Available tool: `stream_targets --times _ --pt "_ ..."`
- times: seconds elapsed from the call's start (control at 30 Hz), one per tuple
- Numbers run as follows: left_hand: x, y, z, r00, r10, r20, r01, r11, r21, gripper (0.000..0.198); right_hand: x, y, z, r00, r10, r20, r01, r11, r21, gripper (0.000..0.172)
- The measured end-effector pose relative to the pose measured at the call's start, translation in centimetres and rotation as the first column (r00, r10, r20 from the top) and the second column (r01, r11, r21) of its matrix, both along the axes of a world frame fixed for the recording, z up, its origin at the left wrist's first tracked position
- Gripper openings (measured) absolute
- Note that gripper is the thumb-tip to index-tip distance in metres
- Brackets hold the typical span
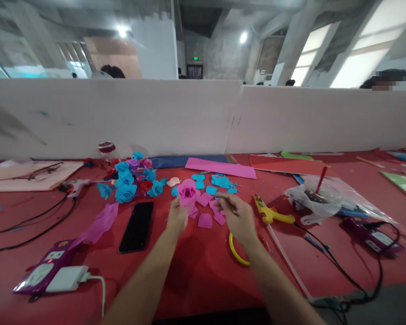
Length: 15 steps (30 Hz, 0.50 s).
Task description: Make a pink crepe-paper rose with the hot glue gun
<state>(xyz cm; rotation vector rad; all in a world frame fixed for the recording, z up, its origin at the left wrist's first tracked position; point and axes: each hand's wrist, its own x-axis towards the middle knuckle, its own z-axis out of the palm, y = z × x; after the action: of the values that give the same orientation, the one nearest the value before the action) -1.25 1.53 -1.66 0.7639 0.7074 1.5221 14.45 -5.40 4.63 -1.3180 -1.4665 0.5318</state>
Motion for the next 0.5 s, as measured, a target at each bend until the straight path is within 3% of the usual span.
stream_targets --times 0.03,0.1,0.2,0.37,0.5 --pt "-0.1 0.2 0.1 1.000 0.004 0.002 -0.004 1.000 0.005 0.019 -1.8 1.2 -0.3 0.989 0.006 -0.147 -0.007 1.000 -0.004 0.024" --pt "-0.4 0.5 0.2 1.000 0.019 0.006 -0.019 1.000 0.006 0.020 -4.2 3.4 -1.4 0.958 0.042 -0.284 -0.046 0.999 -0.006 0.020" --pt "-0.6 0.9 0.2 1.000 0.013 0.003 -0.013 1.000 -0.002 0.024 -5.5 5.2 -3.1 0.943 0.094 -0.320 -0.100 0.995 -0.003 0.018" --pt "-0.2 0.5 -0.3 0.995 -0.015 -0.102 0.019 0.999 0.039 0.024 -5.1 4.7 -4.0 0.926 0.163 -0.341 -0.163 0.986 0.027 0.026" --pt "-0.3 -0.1 -0.5 0.966 0.083 -0.244 -0.055 0.991 0.120 0.027 -4.7 4.7 -4.3 0.929 0.130 -0.345 -0.125 0.992 0.037 0.031"
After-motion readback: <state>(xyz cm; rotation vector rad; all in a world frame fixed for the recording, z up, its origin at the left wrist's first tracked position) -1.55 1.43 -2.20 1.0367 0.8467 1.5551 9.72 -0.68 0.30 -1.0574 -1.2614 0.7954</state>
